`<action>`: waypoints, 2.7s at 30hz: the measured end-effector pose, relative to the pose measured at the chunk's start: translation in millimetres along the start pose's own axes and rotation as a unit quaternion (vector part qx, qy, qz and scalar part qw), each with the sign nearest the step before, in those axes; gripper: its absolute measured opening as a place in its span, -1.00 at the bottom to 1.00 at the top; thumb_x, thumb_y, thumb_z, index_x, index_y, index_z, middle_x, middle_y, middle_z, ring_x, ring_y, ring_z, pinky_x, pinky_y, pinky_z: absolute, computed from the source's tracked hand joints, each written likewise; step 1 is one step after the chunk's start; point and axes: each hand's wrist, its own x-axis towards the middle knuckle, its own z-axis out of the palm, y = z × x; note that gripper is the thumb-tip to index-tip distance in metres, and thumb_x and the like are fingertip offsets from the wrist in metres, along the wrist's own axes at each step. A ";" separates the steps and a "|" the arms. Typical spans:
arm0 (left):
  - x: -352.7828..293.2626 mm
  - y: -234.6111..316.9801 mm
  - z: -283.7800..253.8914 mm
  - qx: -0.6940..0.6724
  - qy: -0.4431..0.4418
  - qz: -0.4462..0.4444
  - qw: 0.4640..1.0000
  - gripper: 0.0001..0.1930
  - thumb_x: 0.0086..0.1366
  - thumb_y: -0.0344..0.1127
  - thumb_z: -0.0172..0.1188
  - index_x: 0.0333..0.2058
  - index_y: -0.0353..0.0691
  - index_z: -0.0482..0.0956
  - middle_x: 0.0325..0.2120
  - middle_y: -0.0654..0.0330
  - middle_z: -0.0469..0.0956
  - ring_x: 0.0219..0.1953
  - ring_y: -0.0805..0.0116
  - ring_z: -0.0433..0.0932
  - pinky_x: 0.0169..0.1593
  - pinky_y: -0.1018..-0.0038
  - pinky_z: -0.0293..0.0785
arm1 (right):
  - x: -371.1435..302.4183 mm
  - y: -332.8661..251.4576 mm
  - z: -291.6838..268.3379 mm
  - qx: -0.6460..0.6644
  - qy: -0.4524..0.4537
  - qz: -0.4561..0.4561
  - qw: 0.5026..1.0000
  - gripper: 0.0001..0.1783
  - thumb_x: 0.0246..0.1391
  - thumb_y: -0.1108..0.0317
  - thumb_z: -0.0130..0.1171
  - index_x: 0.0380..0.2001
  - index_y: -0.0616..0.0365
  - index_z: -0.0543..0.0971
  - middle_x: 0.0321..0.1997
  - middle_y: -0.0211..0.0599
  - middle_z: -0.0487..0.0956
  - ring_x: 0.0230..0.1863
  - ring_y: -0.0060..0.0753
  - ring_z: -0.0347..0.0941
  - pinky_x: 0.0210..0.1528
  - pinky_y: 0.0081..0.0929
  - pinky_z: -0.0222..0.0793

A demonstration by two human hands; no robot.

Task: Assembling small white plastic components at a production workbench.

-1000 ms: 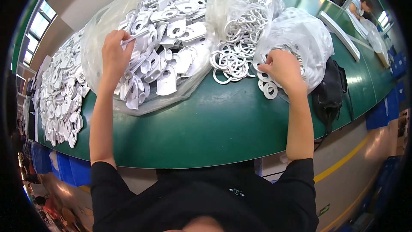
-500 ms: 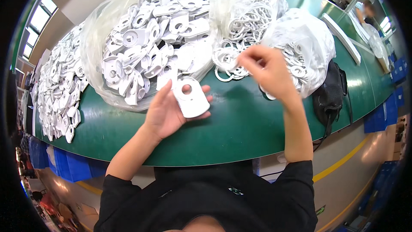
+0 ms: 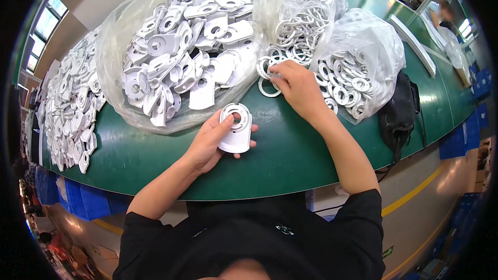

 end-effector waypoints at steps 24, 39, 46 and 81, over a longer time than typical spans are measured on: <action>1.6 4.8 -7.0 0.012 -0.018 0.033 0.999 -0.40 0.18 -0.51 0.05 0.20 -0.24 0.08 0.02 -0.06 0.44 -0.12 0.22 0.58 -0.39 0.61 0.46 | 2.7 -28.1 -10.9 0.300 -0.004 0.139 0.944 -0.86 -0.01 0.63 0.20 -0.33 0.28 0.61 -0.33 -0.32 0.63 -0.32 -0.57 0.53 -0.28 -0.66 0.43; 2.2 6.7 -13.3 -0.018 -0.010 0.052 0.998 -0.52 0.29 -0.39 -0.11 0.18 -0.28 0.09 -0.15 0.05 0.49 -0.19 0.26 0.60 -0.46 0.61 0.40 | -7.8 -43.4 3.3 -0.038 -0.073 -0.339 0.937 -0.68 -0.29 0.56 0.22 -0.32 0.25 0.59 -0.21 -0.25 0.58 -0.26 -0.22 0.54 -0.31 -0.45 0.53; 3.9 1.0 -15.8 0.011 -0.004 0.059 0.998 -0.60 0.41 -0.25 -0.08 0.14 -0.24 0.15 -0.18 0.13 0.50 -0.22 0.39 0.60 -0.48 0.66 0.38 | -12.5 -50.1 4.1 -0.084 -0.096 -0.334 0.934 -0.66 -0.29 0.54 0.20 -0.29 0.26 0.58 -0.17 -0.24 0.55 -0.24 -0.23 0.53 -0.32 -0.44 0.54; -1.8 1.3 -8.8 0.417 0.078 0.185 0.887 -0.77 0.34 -0.23 0.00 -0.21 -0.30 0.40 -0.55 0.00 0.48 -0.50 0.16 0.49 -0.42 0.35 0.32 | -16.6 -50.2 15.6 0.260 -0.199 0.066 0.942 -0.89 0.10 0.46 0.14 -0.35 0.30 0.56 -0.44 -0.38 0.49 -0.43 -0.62 0.39 -0.36 -0.64 0.29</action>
